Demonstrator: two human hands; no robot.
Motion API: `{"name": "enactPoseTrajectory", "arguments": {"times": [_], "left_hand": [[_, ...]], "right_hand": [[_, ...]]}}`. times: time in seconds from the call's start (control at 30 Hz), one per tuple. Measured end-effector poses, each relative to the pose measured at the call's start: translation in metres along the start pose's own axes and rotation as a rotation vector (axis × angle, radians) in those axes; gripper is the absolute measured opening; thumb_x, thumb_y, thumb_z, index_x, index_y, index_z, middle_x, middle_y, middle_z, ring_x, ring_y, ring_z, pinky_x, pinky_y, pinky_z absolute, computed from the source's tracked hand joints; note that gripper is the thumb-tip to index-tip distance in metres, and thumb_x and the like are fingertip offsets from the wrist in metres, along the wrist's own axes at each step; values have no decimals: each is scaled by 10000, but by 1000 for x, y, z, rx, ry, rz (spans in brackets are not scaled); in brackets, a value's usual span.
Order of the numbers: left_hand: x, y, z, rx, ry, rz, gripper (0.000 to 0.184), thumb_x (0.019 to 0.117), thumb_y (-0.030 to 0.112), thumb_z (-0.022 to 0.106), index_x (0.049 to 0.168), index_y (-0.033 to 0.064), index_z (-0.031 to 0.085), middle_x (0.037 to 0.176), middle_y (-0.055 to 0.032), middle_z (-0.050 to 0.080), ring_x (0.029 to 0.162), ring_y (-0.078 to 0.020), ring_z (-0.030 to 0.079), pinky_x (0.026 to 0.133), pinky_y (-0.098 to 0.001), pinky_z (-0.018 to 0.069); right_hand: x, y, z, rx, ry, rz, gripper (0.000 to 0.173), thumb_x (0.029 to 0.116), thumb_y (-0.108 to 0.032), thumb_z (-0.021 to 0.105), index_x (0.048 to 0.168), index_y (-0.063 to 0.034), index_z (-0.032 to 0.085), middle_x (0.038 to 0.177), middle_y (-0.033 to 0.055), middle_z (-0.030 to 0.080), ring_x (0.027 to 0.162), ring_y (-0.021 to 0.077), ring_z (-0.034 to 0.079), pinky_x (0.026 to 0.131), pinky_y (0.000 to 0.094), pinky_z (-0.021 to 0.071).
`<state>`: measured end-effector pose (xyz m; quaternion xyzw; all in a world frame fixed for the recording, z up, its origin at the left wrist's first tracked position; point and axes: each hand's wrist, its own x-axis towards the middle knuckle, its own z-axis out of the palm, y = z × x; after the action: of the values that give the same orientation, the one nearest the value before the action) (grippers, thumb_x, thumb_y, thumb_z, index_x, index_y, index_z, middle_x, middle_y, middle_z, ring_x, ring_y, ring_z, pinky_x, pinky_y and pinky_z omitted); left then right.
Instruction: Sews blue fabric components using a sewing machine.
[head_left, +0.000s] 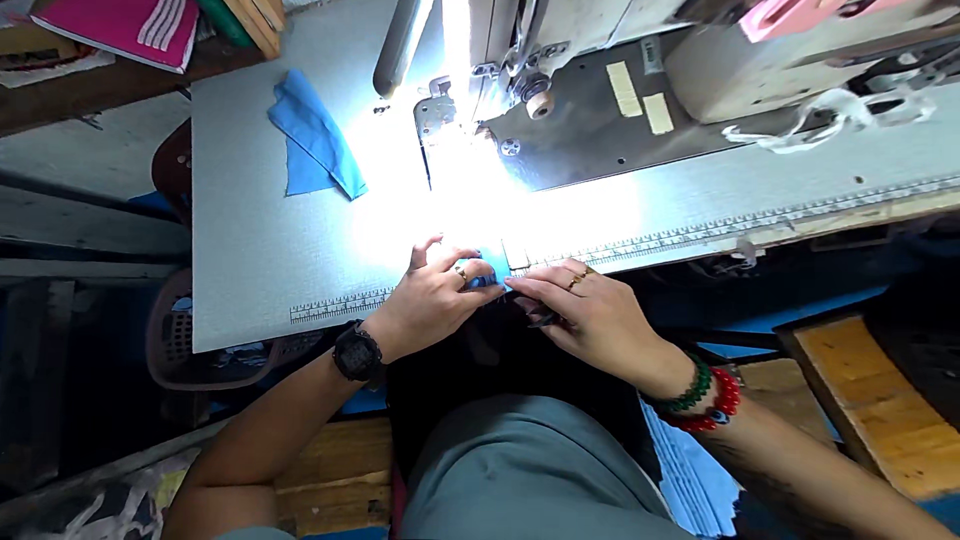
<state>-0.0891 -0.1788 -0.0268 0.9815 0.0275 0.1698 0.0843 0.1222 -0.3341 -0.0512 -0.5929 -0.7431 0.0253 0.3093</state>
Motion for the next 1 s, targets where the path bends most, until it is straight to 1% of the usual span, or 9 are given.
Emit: {"name": "enactPoseTrajectory", "arguments": {"times": [0.1, 0.27, 0.4, 0.5, 0.57, 0.7, 0.83, 0.93, 1.0], "left_hand": [[-1, -2, 3, -21, 17, 0, 264, 1015, 199, 587, 1167, 296, 779, 1191, -2, 721, 1251, -238, 594, 1124, -598, 305], [-4, -4, 6, -56, 41, -11, 241, 1019, 193, 573, 1128, 238, 783, 1185, 18, 733, 1273, -213, 585, 1151, -579, 275], [-4, -3, 7, -51, 53, -8, 239, 1017, 193, 579, 1133, 234, 784, 1206, -10, 718, 1269, -216, 585, 1148, -575, 285], [-3, -2, 6, -34, 29, -8, 275, 1021, 192, 565, 1193, 260, 768, 1225, -9, 713, 1280, -223, 579, 1148, -580, 286], [-3, -3, 7, -32, 22, -6, 280, 1018, 192, 564, 1185, 277, 772, 1250, -16, 701, 1298, -237, 563, 1148, -584, 281], [-3, -3, 7, -26, 28, 5, 269, 1023, 186, 559, 1155, 266, 780, 1339, 26, 679, 1368, -219, 519, 1172, -576, 250], [-3, -1, 5, -28, 17, 32, 265, 1028, 170, 550, 1155, 224, 777, 1259, 37, 718, 1303, -188, 578, 1170, -575, 277], [-4, 2, 5, -14, 5, 26, 295, 1041, 155, 519, 1207, 217, 755, 1270, 45, 715, 1296, -169, 587, 1184, -564, 273], [-3, 2, 3, -17, -2, 7, 292, 1042, 161, 519, 1199, 213, 759, 1271, 49, 713, 1287, -160, 591, 1181, -553, 278]], "right_hand": [[1, 0, 3, -47, 31, -7, 258, 1008, -245, 597, 1190, -152, 754, 1083, 70, 733, 929, 251, 684, 685, 380, 546], [7, 1, 4, -66, 39, 4, 188, 960, -207, 618, 1039, -125, 767, 1017, 77, 715, 866, 262, 667, 622, 384, 525], [6, 2, 1, -75, 24, -16, 187, 953, -212, 619, 1030, -116, 760, 1023, 83, 713, 853, 266, 660, 612, 381, 512], [6, 4, 0, -77, 18, -22, 185, 929, -212, 620, 1009, -116, 758, 1035, 79, 713, 866, 270, 654, 613, 384, 509], [6, 5, 0, -68, 20, -30, 182, 931, -214, 615, 1002, -110, 747, 1046, 75, 716, 870, 262, 652, 624, 379, 512], [2, 7, 1, -39, 19, -50, 269, 966, -211, 607, 1174, -135, 760, 1121, 80, 722, 941, 267, 664, 686, 387, 533], [-2, 6, -1, -44, -37, -31, 307, 963, -222, 592, 1222, -190, 754, 1169, 69, 709, 960, 273, 655, 676, 395, 525], [-1, 3, -5, -84, -89, -33, 326, 985, -226, 561, 1261, -189, 732, 1197, 68, 714, 961, 295, 668, 660, 415, 535], [2, 0, -8, -123, -113, -39, 336, 983, -218, 559, 1273, -179, 723, 1187, 71, 717, 934, 306, 668, 637, 416, 529]]}}
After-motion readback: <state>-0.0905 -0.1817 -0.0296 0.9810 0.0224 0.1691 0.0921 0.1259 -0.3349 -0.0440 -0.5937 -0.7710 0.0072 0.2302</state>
